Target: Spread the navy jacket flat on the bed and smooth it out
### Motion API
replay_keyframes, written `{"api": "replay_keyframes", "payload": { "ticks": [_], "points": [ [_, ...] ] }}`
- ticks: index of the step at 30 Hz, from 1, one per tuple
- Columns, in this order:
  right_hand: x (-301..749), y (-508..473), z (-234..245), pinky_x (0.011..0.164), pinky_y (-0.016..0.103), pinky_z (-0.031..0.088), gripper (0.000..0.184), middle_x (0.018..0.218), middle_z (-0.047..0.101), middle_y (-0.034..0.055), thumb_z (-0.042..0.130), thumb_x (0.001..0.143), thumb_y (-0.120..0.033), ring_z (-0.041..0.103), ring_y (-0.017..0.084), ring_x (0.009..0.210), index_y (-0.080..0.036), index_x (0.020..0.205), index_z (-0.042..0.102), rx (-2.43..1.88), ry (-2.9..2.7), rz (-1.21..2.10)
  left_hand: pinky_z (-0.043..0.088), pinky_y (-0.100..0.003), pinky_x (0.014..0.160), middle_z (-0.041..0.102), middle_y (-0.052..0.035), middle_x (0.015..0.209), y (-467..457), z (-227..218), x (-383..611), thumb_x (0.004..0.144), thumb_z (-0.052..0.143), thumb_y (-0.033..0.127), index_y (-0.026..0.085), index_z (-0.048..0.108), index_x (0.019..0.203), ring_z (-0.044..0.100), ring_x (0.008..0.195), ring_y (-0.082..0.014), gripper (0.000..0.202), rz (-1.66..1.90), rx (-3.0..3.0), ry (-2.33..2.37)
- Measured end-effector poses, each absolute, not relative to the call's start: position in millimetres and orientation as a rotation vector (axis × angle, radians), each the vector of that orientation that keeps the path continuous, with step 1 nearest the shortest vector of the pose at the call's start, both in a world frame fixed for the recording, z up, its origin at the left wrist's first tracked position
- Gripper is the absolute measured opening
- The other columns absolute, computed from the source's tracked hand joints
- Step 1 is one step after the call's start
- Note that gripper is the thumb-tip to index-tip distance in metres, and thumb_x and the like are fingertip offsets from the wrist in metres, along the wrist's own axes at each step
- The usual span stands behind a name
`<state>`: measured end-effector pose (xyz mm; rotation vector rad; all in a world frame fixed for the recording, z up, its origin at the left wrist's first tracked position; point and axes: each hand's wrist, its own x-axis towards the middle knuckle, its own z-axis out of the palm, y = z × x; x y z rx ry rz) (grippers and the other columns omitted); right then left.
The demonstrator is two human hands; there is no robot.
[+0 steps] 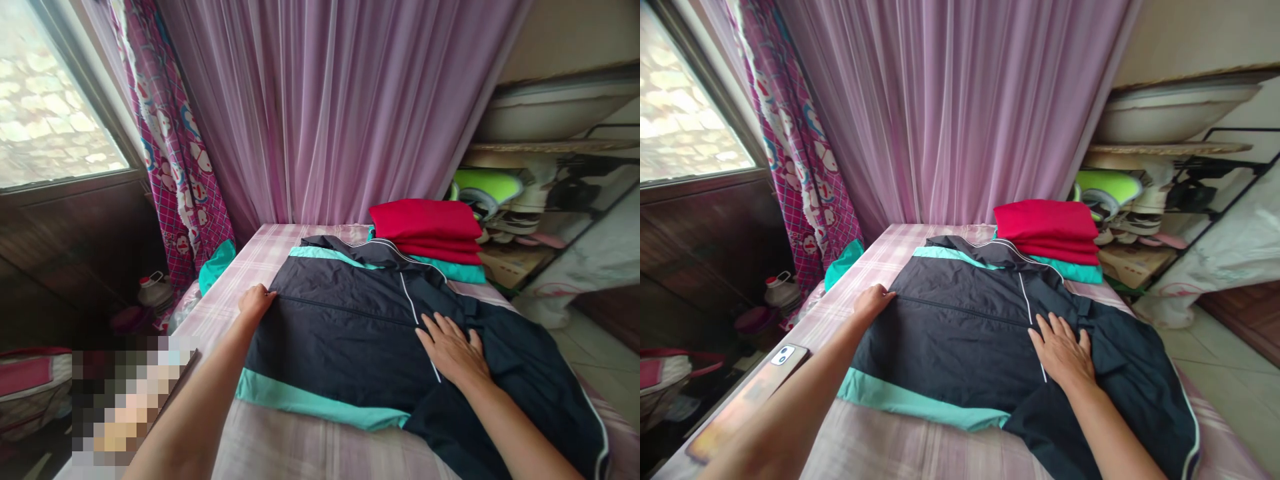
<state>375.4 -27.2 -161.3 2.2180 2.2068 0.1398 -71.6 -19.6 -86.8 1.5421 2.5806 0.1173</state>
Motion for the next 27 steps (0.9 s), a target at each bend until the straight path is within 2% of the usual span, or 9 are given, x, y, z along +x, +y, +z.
{"api": "replay_keyframes", "payload": {
  "ticks": [3, 10, 13, 16, 19, 22, 24, 27],
  "points": [
    [371.8, -27.3, -153.3, 0.114, 0.06, 0.025, 0.059, 0.155, 0.043, 0.0105, 0.023, 0.098, -0.045, 0.036, 0.028, 0.143, -0.025, 0.147, 0.048, 2.209, 2.189, 0.106, 0.05, -0.035, 0.083, 0.071, -0.0137, 0.117, -12.6, -86.8, -72.5, 0.09, 0.052, 0.047, 0.019, 0.066, 0.105, 0.066, 0.11, -0.0295, 0.035, 0.106, 1.531, 2.561],
    [363.1, -20.4, -132.8, 0.113, 0.061, 0.026, 0.055, 0.155, 0.043, 0.0108, 0.027, 0.099, -0.044, 0.036, 0.03, 0.143, -0.025, 0.146, 0.049, 2.191, 2.205, 0.04, 0.05, -0.036, 0.081, 0.071, -0.0123, 0.115, -16.1, -88.1, -74.5, 0.094, 0.041, 0.041, 0.021, 0.06, 0.106, 0.066, 0.108, -0.0286, 0.03, 0.118, 1.526, 2.577],
    [351.5, -12.0, -122.3, 0.114, 0.059, 0.027, 0.054, 0.155, 0.042, 0.0101, 0.028, 0.1, -0.042, 0.036, 0.029, 0.143, -0.025, 0.145, 0.05, 2.133, 2.322, 0.048, 0.051, -0.038, 0.085, 0.07, -0.0136, 0.119, -14.1, -89.7, -75.5, 0.094, 0.042, 0.04, 0.02, 0.06, 0.112, 0.065, 0.112, -0.0296, 0.032, 0.098, 1.504, 2.595],
    [335.0, 4.3, -112.0, 0.115, 0.051, 0.029, 0.053, 0.156, 0.041, 0.009, 0.028, 0.1, -0.04, 0.036, 0.026, 0.143, -0.024, 0.147, 0.047, 1.991, 2.5, 0.0, 0.047, -0.044, 0.098, 0.063, -0.0158, 0.134, -9.4, -95.3, -67.7, 0.093, 0.044, 0.043, 0.018, 0.052, 0.132, 0.057, 0.125, -0.0313, 0.047, 0.165, 1.698, 2.609],
    [327.1, 30.6, -106.8, 0.118, 0.044, 0.026, 0.053, 0.158, 0.039, 0.0065, 0.029, 0.101, -0.04, 0.033, 0.023, 0.145, -0.025, 0.148, 0.046, 1.789, 2.67, -0.033, 0.033, -0.048, 0.114, 0.047, -0.0132, 0.152, -4.1, -106.7, -50.5, 0.096, 0.04, 0.049, 0.02, 0.042, 0.147, 0.041, 0.141, -0.0296, 0.059, 0.213, 2.02, 2.493],
    [339.4, 60.6, -112.0, 0.12, 0.053, 0.017, 0.053, 0.16, 0.035, 0.004, 0.027, 0.101, -0.043, 0.027, 0.024, 0.148, -0.029, 0.15, 0.043, 1.902, 2.511, -0.077, 0.021, -0.05, 0.121, 0.036, -0.0071, 0.16, -1.3, -121.2, -34.6, 0.097, 0.035, 0.055, 0.025, 0.04, 0.15, 0.027, 0.149, -0.028, 0.061, 0.107, 2.147, 2.327],
    [354.4, 77.1, -120.1, 0.119, 0.059, 0.015, 0.057, 0.162, 0.031, 0.0047, 0.024, 0.101, -0.048, 0.025, 0.025, 0.149, -0.028, 0.152, 0.039, 2.108, 2.278, -0.137, 0.02, -0.051, 0.121, 0.033, -0.0064, 0.161, -1.3, -128.7, -29.6, 0.097, 0.034, 0.058, 0.026, 0.038, 0.152, 0.024, 0.15, -0.0291, 0.064, 0.058, 2.128, 2.298],
    [370.7, 91.7, -128.7, 0.119, 0.058, 0.017, 0.063, 0.164, 0.023, 0.0057, 0.02, 0.1, -0.052, 0.021, 0.025, 0.15, -0.025, 0.155, 0.033, 2.224, 2.154, -0.185, 0.02, -0.052, 0.121, 0.032, -0.0063, 0.162, -2.2, -133.1, -29.1, 0.096, 0.033, 0.061, 0.026, 0.037, 0.153, 0.023, 0.15, -0.0294, 0.066, 0.058, 2.127, 2.298]
  ]
}}
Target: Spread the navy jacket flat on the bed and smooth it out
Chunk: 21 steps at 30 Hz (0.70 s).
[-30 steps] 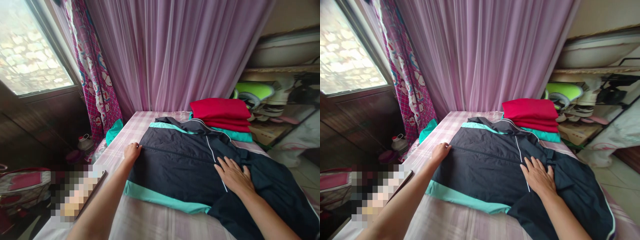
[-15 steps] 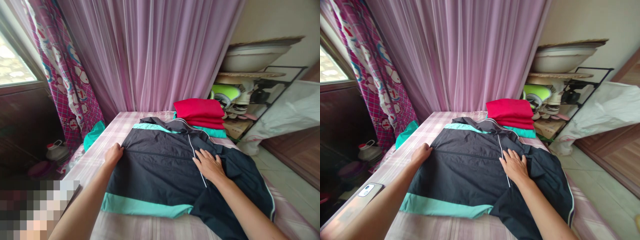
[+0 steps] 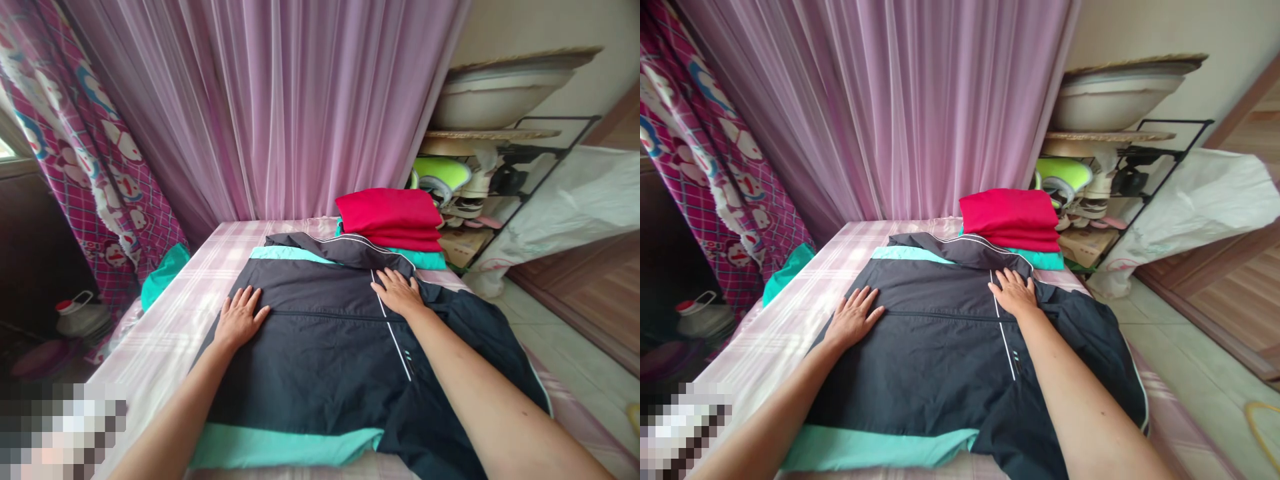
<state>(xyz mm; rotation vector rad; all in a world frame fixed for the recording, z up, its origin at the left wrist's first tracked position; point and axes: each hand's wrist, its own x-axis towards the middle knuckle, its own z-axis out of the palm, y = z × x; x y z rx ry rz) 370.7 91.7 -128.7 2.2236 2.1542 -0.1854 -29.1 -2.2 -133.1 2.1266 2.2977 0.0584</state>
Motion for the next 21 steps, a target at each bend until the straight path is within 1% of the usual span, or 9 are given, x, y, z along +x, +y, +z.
{"api": "replay_keyframes", "payload": {
  "ticks": [2, 4, 7, 10, 12, 13, 16, 19, 21],
  "points": [
    [370.6, 93.6, -126.2, 0.119, 0.058, 0.017, 0.063, 0.165, 0.023, 0.0065, 0.02, 0.1, -0.053, 0.02, 0.025, 0.15, -0.024, 0.155, 0.032, 2.209, 2.146, -0.198, 0.02, -0.052, 0.121, 0.033, -0.0058, 0.161, -2.4, -133.0, -30.2, 0.096, 0.033, 0.061, 0.028, 0.038, 0.153, 0.024, 0.15, -0.0291, 0.066, 0.072, 2.13, 2.299],
    [361.3, 87.4, -118.1, 0.118, 0.059, 0.017, 0.063, 0.163, 0.025, 0.0095, 0.022, 0.1, -0.051, 0.023, 0.027, 0.149, -0.022, 0.155, 0.034, 2.198, 2.121, -0.2, 0.021, -0.052, 0.121, 0.034, -0.0056, 0.161, -2.3, -132.3, -30.5, 0.096, 0.034, 0.061, 0.028, 0.038, 0.152, 0.025, 0.15, -0.0292, 0.065, 0.088, 2.129, 2.305],
    [338.2, 60.1, -108.7, 0.118, 0.059, 0.018, 0.061, 0.162, 0.027, 0.0123, 0.026, 0.1, -0.048, 0.024, 0.029, 0.149, -0.021, 0.155, 0.034, 2.191, 2.237, -0.115, 0.021, -0.053, 0.121, 0.035, -0.006, 0.16, -2.2, -131.1, -29.0, 0.096, 0.034, 0.06, 0.028, 0.039, 0.152, 0.025, 0.15, -0.0298, 0.064, 0.1, 2.127, 2.311],
    [322.8, 20.7, -114.0, 0.12, 0.054, 0.015, 0.059, 0.164, 0.026, 0.0071, 0.024, 0.101, -0.049, 0.022, 0.025, 0.15, -0.028, 0.155, 0.033, 2.005, 2.565, -0.028, 0.02, -0.053, 0.121, 0.034, -0.0068, 0.161, -2.7, -128.6, -26.7, 0.096, 0.034, 0.06, 0.026, 0.038, 0.152, 0.024, 0.15, -0.0299, 0.065, 0.089, 2.115, 2.306],
    [324.5, -0.5, -121.0, 0.12, 0.055, 0.015, 0.058, 0.163, 0.028, 0.0052, 0.026, 0.1, -0.051, 0.023, 0.024, 0.149, -0.031, 0.154, 0.036, 1.849, 2.604, -0.111, 0.02, -0.052, 0.122, 0.032, -0.0071, 0.162, -3.8, -126.5, -25.5, 0.096, 0.034, 0.06, 0.025, 0.037, 0.153, 0.023, 0.151, -0.0296, 0.066, 0.08, 2.106, 2.296],
    [328.9, -7.8, -123.4, 0.12, 0.056, 0.015, 0.058, 0.163, 0.029, 0.0058, 0.026, 0.1, -0.051, 0.024, 0.025, 0.149, -0.031, 0.153, 0.036, 1.841, 2.559, -0.142, 0.019, -0.052, 0.122, 0.032, -0.007, 0.162, -4.4, -125.5, -25.1, 0.096, 0.033, 0.06, 0.025, 0.037, 0.153, 0.022, 0.151, -0.0295, 0.066, 0.082, 2.1, 2.293],
    [349.2, -21.2, -123.4, 0.119, 0.059, 0.015, 0.059, 0.163, 0.028, 0.0087, 0.026, 0.1, -0.049, 0.025, 0.026, 0.149, -0.027, 0.154, 0.036, 1.985, 2.375, -0.153, 0.02, -0.052, 0.121, 0.033, -0.0068, 0.161, -5.6, -124.4, -25.3, 0.096, 0.034, 0.059, 0.026, 0.038, 0.152, 0.024, 0.15, -0.0295, 0.065, 0.111, 2.083, 2.29],
    [369.4, -36.2, -123.1, 0.12, 0.055, 0.016, 0.059, 0.164, 0.025, 0.0073, 0.023, 0.101, -0.046, 0.022, 0.024, 0.15, -0.027, 0.155, 0.033, 2.127, 2.315, -0.063, 0.02, -0.052, 0.121, 0.033, -0.0071, 0.161, -5.0, -124.7, -26.4, 0.097, 0.034, 0.056, 0.025, 0.039, 0.152, 0.025, 0.15, -0.0288, 0.063, 0.146, 2.1, 2.272],
    [379.8, -48.9, -127.9, 0.12, 0.054, 0.016, 0.058, 0.164, 0.026, 0.0065, 0.024, 0.101, -0.045, 0.023, 0.024, 0.15, -0.026, 0.155, 0.034, 2.151, 2.276, -0.035, 0.021, -0.05, 0.122, 0.035, -0.0064, 0.16, -5.4, -124.0, -26.5, 0.098, 0.034, 0.052, 0.025, 0.04, 0.151, 0.027, 0.149, -0.0268, 0.06, 0.174, 2.139, 2.242]
  ]
}}
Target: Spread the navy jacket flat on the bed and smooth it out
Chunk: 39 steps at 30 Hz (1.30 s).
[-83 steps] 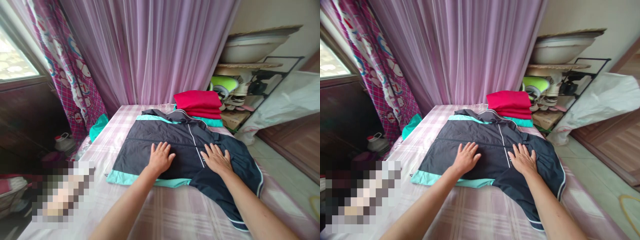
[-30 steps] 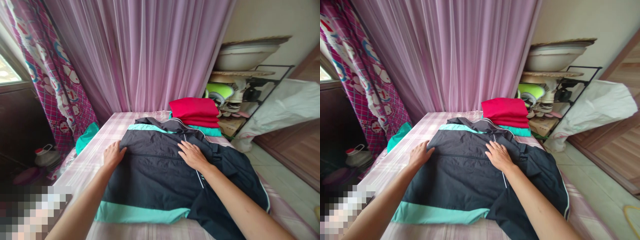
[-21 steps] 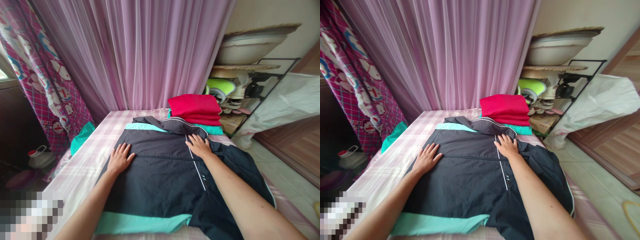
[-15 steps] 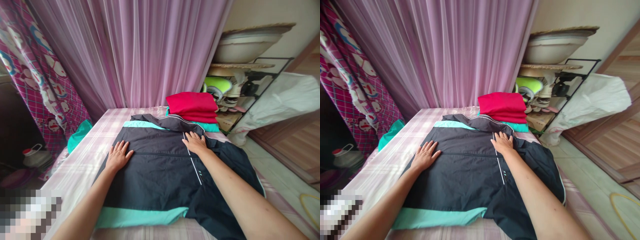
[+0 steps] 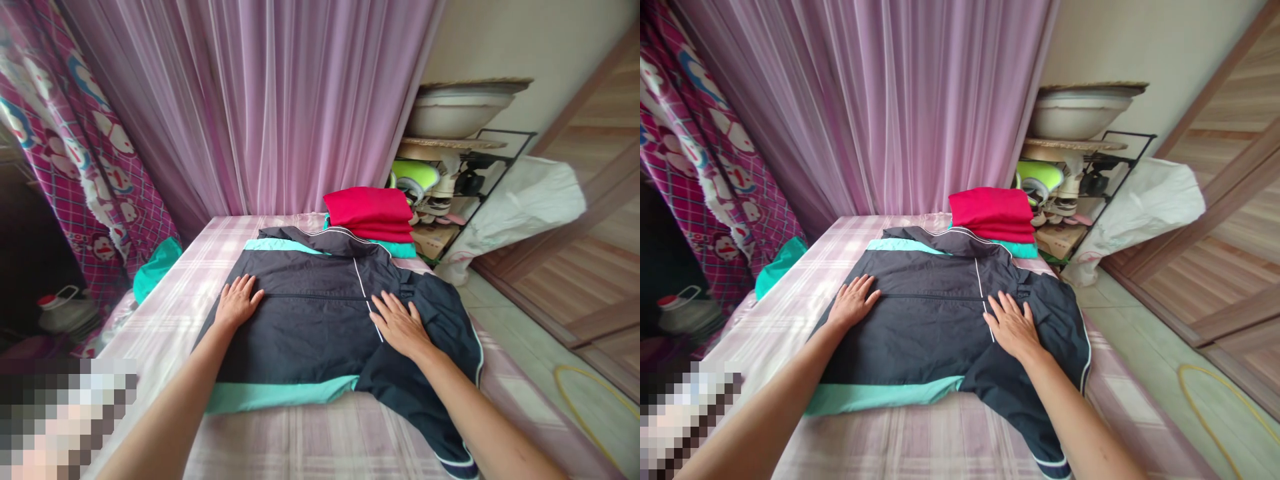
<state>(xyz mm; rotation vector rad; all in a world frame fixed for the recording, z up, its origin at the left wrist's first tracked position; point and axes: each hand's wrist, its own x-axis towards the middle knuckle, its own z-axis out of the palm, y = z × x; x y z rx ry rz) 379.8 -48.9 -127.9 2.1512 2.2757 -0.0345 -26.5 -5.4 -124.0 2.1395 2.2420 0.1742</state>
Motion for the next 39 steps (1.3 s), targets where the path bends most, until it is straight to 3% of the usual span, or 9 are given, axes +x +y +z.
{"api": "replay_keyframes", "payload": {
  "ticks": [5, 13, 18, 24, 30, 39],
  "points": [
    [393.1, -65.3, -136.7, 0.12, 0.054, 0.018, 0.059, 0.162, 0.029, 0.0076, 0.027, 0.099, -0.046, 0.024, 0.025, 0.149, -0.025, 0.154, 0.036, 2.142, 2.228, -0.065, 0.022, -0.045, 0.122, 0.036, -0.0041, 0.16, -33.7, -122.3, -21.5, 0.099, 0.032, 0.045, 0.025, 0.043, 0.149, 0.028, 0.149, -0.0241, 0.055, 0.122, 2.213, 2.201],
    [394.2, -72.3, -122.1, 0.121, 0.049, 0.017, 0.061, 0.164, 0.025, 0.0082, 0.025, 0.1, -0.046, 0.022, 0.024, 0.15, -0.022, 0.155, 0.034, 2.104, 2.193, -0.121, 0.019, -0.051, 0.122, 0.035, -0.0032, 0.16, -123.2, -141.0, -16.3, 0.097, 0.037, 0.055, 0.03, 0.04, 0.151, 0.027, 0.149, -0.0277, 0.06, 0.116, 2.361, 2.116],
    [386.2, -81.6, -107.5, 0.12, 0.049, 0.02, 0.059, 0.16, 0.033, 0.0127, 0.029, 0.1, -0.043, 0.029, 0.026, 0.148, -0.019, 0.153, 0.038, 2.16, 2.115, -0.083, 0.019, -0.054, 0.121, 0.034, -0.005, 0.16, -125.0, -132.5, -8.7, 0.097, 0.037, 0.057, 0.027, 0.039, 0.152, 0.026, 0.15, -0.029, 0.063, 0.073, 2.324, 2.125],
    [350.1, -107.8, -110.5, 0.119, 0.055, 0.02, 0.057, 0.162, 0.03, 0.0063, 0.027, 0.101, -0.046, 0.026, 0.025, 0.149, -0.03, 0.154, 0.035, 2.064, 2.443, -0.037, 0.019, -0.056, 0.121, 0.036, -0.0071, 0.159, -127.4, -130.4, -6.6, 0.096, 0.036, 0.058, 0.027, 0.041, 0.151, 0.028, 0.149, -0.0299, 0.063, 0.145, 2.335, 2.104],
    [343.1, -124.7, -135.8, 0.119, 0.056, 0.019, 0.056, 0.163, 0.027, 0.0054, 0.028, 0.1, -0.046, 0.022, 0.024, 0.15, -0.029, 0.153, 0.037, 2.0, 2.361, -0.142, 0.019, -0.054, 0.121, 0.035, -0.0071, 0.16, -128.6, -128.5, -9.2, 0.097, 0.036, 0.057, 0.026, 0.041, 0.151, 0.027, 0.149, -0.0291, 0.063, 0.137, 2.325, 2.067],
    [349.8, -119.4, -142.7, 0.118, 0.055, 0.022, 0.055, 0.16, 0.034, 0.0052, 0.03, 0.099, -0.045, 0.028, 0.024, 0.148, -0.03, 0.15, 0.042, 2.022, 2.41, -0.092, 0.025, -0.05, 0.119, 0.046, -0.0068, 0.154, -167.7, -126.3, -33.4, 0.098, 0.036, 0.048, 0.025, 0.052, 0.143, 0.035, 0.145, -0.0282, 0.053, 0.255, 2.182, 2.175]
  ]
}}
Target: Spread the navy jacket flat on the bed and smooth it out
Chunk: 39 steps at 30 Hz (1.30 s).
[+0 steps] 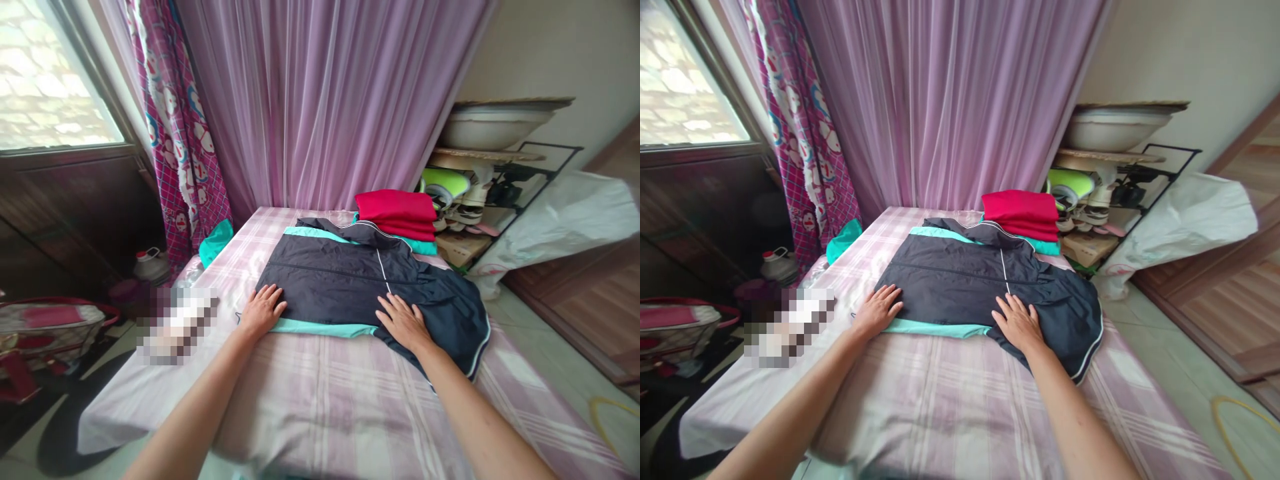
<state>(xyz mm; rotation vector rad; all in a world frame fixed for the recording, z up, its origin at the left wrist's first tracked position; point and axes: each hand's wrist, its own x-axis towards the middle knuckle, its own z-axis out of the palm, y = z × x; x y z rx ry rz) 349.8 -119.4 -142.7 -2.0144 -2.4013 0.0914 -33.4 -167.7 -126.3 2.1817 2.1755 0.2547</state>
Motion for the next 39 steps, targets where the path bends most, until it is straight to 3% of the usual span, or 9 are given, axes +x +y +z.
{"api": "replay_keyframes", "payload": {
  "ticks": [4, 7, 11, 14, 27, 30, 33, 36, 39],
  "points": [
    [351.7, -117.5, -148.1, 0.117, 0.055, 0.023, 0.054, 0.159, 0.037, 0.0053, 0.03, 0.098, -0.045, 0.029, 0.024, 0.147, -0.03, 0.148, 0.045, -1.998, -2.386, 0.073, 0.032, -0.047, 0.114, 0.057, -0.009, 0.144, -190.4, -113.5, -72.3, 0.099, 0.032, 0.038, 0.023, 0.06, 0.133, 0.048, 0.135, -0.027, 0.047, 0.301, 2.045, 2.399],
    [352.5, -116.4, -150.5, 0.117, 0.054, 0.024, 0.054, 0.158, 0.038, 0.0048, 0.031, 0.098, -0.045, 0.03, 0.023, 0.147, -0.03, 0.147, 0.046, -1.995, -2.374, 0.061, 0.032, -0.049, 0.11, 0.052, -0.0168, 0.147, -211.0, -102.6, -112.7, 0.095, 0.035, 0.036, 0.016, 0.055, 0.136, 0.047, 0.134, -0.0326, 0.05, 0.268, 1.818, 2.767],
    [352.0, -116.3, -150.6, 0.117, 0.053, 0.025, 0.054, 0.158, 0.038, 0.0044, 0.031, 0.098, -0.045, 0.03, 0.023, 0.147, -0.029, 0.147, 0.046, -2.003, -2.369, 0.05, 0.038, -0.05, 0.099, 0.056, -0.0269, 0.136, -232.0, -93.4, -149.8, 0.088, 0.041, 0.06, 0.009, 0.053, 0.135, 0.053, 0.123, -0.0407, 0.071, 0.044, 1.309, 2.958],
    [351.2, -116.9, -149.6, 0.117, 0.052, 0.025, 0.054, 0.159, 0.037, 0.0043, 0.031, 0.098, -0.045, 0.03, 0.023, 0.147, -0.029, 0.148, 0.046, -2.011, -2.374, 0.053, 0.042, -0.048, 0.093, 0.06, -0.027, 0.127, -235.3, -90.6, -154.0, 0.084, 0.038, 0.07, 0.01, 0.053, 0.134, 0.057, 0.117, -0.0413, 0.08, -0.012, 1.153, 2.914],
    [350.7, -117.4, -152.7, 0.116, 0.052, 0.026, 0.053, 0.157, 0.041, 0.0042, 0.032, 0.097, -0.044, 0.033, 0.023, 0.145, -0.029, 0.145, 0.049, -1.974, -2.354, 0.038, 0.045, -0.045, 0.087, 0.06, -0.0261, 0.122, -234.8, -79.5, -145.9, 0.083, 0.046, 0.063, 0.014, 0.057, 0.126, 0.057, 0.112, -0.0411, 0.066, -0.01, 1.273, 2.89],
    [350.8, -117.4, -152.7, 0.116, 0.053, 0.025, 0.053, 0.157, 0.041, 0.0045, 0.032, 0.097, -0.044, 0.033, 0.023, 0.145, -0.029, 0.145, 0.05, -1.968, -2.355, 0.031, 0.046, -0.047, 0.087, 0.061, -0.0228, 0.123, -227.9, -67.6, -144.3, 0.083, 0.048, 0.064, 0.018, 0.057, 0.128, 0.057, 0.112, -0.0415, 0.065, 0.15, 1.325, 2.892],
    [350.6, -117.8, -152.4, 0.116, 0.053, 0.025, 0.053, 0.157, 0.041, 0.0057, 0.032, 0.097, -0.044, 0.033, 0.024, 0.145, -0.027, 0.144, 0.05, -1.964, -2.348, 0.028, 0.047, -0.048, 0.09, 0.066, -0.0175, 0.116, -209.9, -53.6, -139.5, 0.081, 0.054, 0.064, 0.02, 0.055, 0.133, 0.059, 0.112, -0.0393, 0.068, 0.541, 1.404, 2.671],
    [350.8, -118.1, -153.2, 0.116, 0.053, 0.025, 0.052, 0.155, 0.043, 0.0062, 0.034, 0.097, -0.043, 0.035, 0.024, 0.144, -0.027, 0.144, 0.051, -1.943, -2.337, 0.036, 0.053, -0.042, 0.087, 0.071, -0.0115, 0.107, -187.5, -46.2, -128.3, 0.079, 0.057, 0.069, 0.018, 0.057, 0.129, 0.065, 0.103, -0.031, 0.071, 1.076, 1.261, 2.075],
    [351.2, -118.1, -154.4, 0.116, 0.053, 0.025, 0.051, 0.155, 0.044, 0.0059, 0.035, 0.096, -0.043, 0.036, 0.024, 0.144, -0.029, 0.143, 0.052, -1.93, -2.323, 0.034, 0.057, -0.039, 0.083, 0.074, -0.0122, 0.103, -170.4, -49.9, -109.7, 0.078, 0.057, 0.075, 0.016, 0.06, 0.122, 0.07, 0.092, -0.0253, 0.074, 1.336, 0.896, 1.429]
  ]
}}
